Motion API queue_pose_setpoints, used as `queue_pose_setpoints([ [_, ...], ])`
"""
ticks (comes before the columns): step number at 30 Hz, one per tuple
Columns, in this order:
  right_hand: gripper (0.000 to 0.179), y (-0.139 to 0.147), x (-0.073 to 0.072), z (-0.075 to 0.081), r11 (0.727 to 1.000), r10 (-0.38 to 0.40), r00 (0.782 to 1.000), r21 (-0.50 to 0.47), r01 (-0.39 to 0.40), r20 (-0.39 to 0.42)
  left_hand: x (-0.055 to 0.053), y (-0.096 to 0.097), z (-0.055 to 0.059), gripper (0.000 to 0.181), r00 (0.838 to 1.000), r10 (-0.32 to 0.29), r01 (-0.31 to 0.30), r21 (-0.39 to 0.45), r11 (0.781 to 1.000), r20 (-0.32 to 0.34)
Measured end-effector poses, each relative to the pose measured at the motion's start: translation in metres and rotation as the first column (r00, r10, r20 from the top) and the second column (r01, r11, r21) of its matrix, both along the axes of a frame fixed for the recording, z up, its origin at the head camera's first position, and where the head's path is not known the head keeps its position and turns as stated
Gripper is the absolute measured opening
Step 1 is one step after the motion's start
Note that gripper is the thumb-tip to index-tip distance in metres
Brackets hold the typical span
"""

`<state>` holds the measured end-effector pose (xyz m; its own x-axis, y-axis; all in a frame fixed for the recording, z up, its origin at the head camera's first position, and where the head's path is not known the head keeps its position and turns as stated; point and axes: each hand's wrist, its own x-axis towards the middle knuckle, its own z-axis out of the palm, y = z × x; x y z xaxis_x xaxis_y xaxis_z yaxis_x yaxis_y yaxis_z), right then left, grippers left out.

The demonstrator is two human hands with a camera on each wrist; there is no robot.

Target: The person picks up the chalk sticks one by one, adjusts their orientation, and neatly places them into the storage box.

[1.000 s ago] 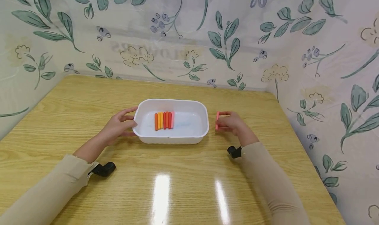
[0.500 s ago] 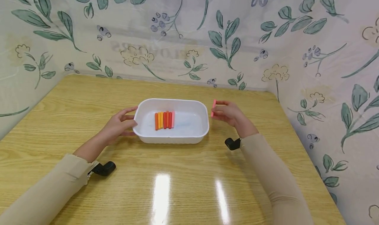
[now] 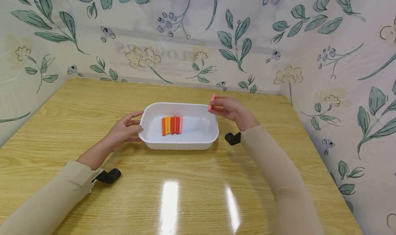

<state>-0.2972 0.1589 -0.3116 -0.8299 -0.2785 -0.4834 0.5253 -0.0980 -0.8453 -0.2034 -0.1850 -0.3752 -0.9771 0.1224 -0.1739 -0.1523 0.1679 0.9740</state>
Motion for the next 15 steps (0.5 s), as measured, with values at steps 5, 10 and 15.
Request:
queue_pose_setpoints([
  [5,0.007,-0.014,-0.006,0.003,1.0,-0.001,1.0,-0.016,0.002,0.028,0.0,0.0,-0.001,0.067,1.0,0.005,-0.005,0.001,1.0,0.006],
  [10,0.008,-0.029,-0.011,0.005,1.0,-0.008,0.998,-0.01,0.009,0.058,0.0,0.001,-0.001,0.067,1.0,0.003,-0.003,0.003,1.0,0.005],
  [15,0.01,-0.044,-0.015,0.003,0.999,0.043,0.995,0.018,-0.045,0.085,0.0,0.001,-0.001,0.067,1.0,0.0,0.0,0.008,1.0,0.001],
])
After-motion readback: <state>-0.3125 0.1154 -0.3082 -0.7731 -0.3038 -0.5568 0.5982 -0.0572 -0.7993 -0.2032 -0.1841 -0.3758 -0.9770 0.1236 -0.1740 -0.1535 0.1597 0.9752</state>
